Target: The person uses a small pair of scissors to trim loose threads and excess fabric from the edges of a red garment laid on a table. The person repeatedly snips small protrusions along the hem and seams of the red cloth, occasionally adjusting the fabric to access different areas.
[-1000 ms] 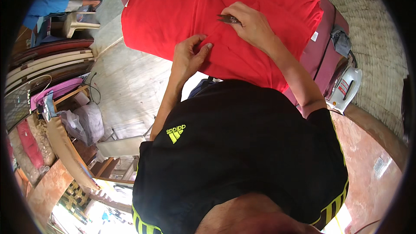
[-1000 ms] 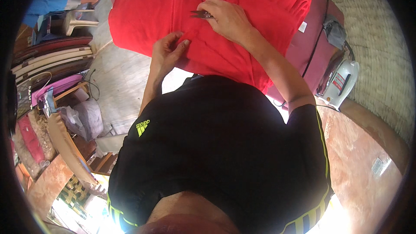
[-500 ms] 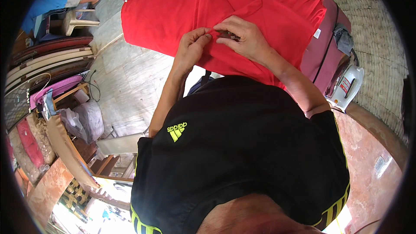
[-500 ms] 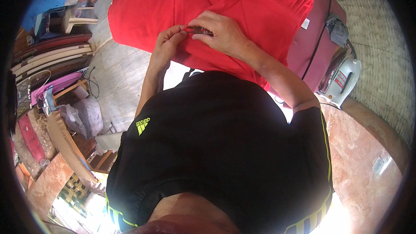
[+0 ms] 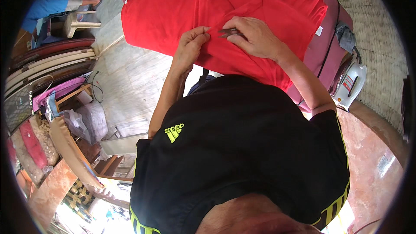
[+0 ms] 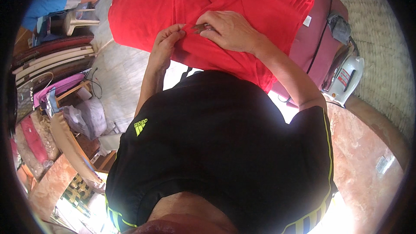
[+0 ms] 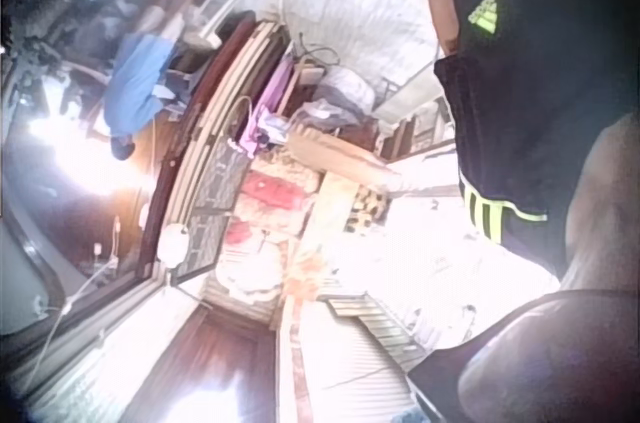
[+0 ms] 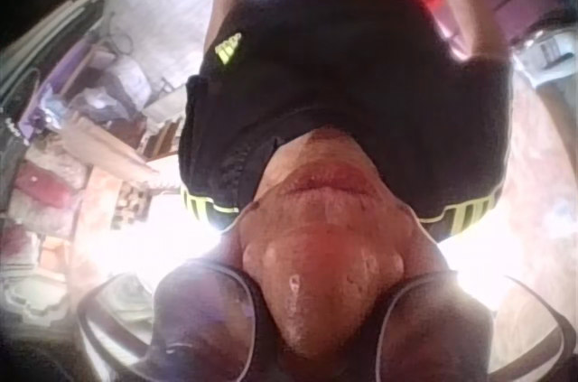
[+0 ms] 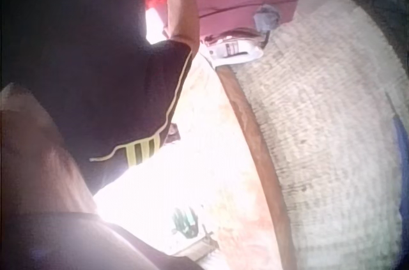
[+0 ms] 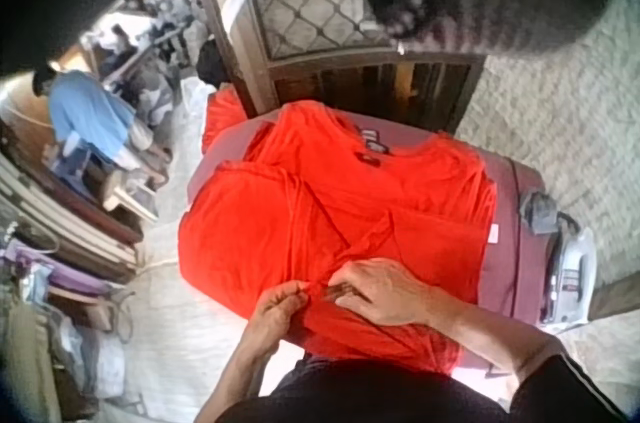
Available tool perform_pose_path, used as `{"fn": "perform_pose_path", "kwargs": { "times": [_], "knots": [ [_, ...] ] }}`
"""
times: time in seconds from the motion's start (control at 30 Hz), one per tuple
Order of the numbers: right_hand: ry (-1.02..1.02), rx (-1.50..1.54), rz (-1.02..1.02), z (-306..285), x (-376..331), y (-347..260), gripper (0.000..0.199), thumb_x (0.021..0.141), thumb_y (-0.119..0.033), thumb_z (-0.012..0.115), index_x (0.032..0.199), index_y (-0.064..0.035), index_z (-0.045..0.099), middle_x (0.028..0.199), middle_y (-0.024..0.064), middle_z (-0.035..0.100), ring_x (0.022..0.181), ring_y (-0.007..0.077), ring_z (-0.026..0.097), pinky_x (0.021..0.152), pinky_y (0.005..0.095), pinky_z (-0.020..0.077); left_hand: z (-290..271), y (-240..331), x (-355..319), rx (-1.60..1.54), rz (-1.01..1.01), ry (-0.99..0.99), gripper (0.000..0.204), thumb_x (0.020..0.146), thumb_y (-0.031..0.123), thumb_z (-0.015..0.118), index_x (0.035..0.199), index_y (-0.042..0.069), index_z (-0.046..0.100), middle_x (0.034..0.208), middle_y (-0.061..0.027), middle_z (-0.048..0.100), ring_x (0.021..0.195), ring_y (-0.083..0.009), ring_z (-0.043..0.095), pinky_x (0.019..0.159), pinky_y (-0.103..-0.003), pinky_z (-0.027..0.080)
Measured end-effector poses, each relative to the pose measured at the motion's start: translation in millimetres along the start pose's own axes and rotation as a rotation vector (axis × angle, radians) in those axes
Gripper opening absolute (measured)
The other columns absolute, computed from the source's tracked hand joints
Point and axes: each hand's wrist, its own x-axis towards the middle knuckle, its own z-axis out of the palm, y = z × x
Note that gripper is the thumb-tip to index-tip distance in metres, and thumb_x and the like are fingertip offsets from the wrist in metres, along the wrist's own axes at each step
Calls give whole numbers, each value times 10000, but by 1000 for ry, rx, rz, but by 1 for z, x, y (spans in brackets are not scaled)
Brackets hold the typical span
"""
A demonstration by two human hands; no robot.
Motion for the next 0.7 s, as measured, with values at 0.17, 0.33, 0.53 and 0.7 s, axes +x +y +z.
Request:
{"fn": "perform_pose_path", "kwargs": {
  "times": [0.17, 0.33, 0.53, 0.7],
  "knots": [
    [83, 8, 160, 9, 11, -1, 230, 944, -213, 636, 1116, -73, 574, 1037, 105, 691, 953, 298, 684, 788, 430, 536, -2, 2, 0, 42, 22, -10, 198, 949, 62, 544, 1063, -11, 688, 919, 9, 693, 804, -43, 601, 736, -194, 466],
    [137, 47, 28, -6, 24, 6, 301, 860, -127, 648, 1149, -89, 574, 1121, 87, 668, 1009, 268, 672, 796, 423, 547, 17, 0, -8, 198, 134, 66, 178, 865, 24, 659, 1038, 23, 698, 928, -23, 719, 757, -122, 658, 706, -246, 509],
    [-203, -213, 95, -34, 9, 1, 254, 746, -24, 622, 989, -93, 645, 1033, 35, 655, 908, 276, 663, 712, 389, 535, 17, -34, -23, 1228, 814, 299, 284, 669, 42, 761, 915, 176, 715, 857, -9, 628, 817, -214, 615, 858, -398, 392],
    [-68, -208, 139, -20, -41, -4, 256, 724, 41, 674, 953, -72, 663, 967, 16, 643, 752, 209, 643, 607, 319, 502, 16, -49, -37, 1132, 939, 299, 220, 651, 105, 808, 836, 180, 715, 861, 34, 619, 834, -153, 588, 882, -383, 316]
  ]
}}
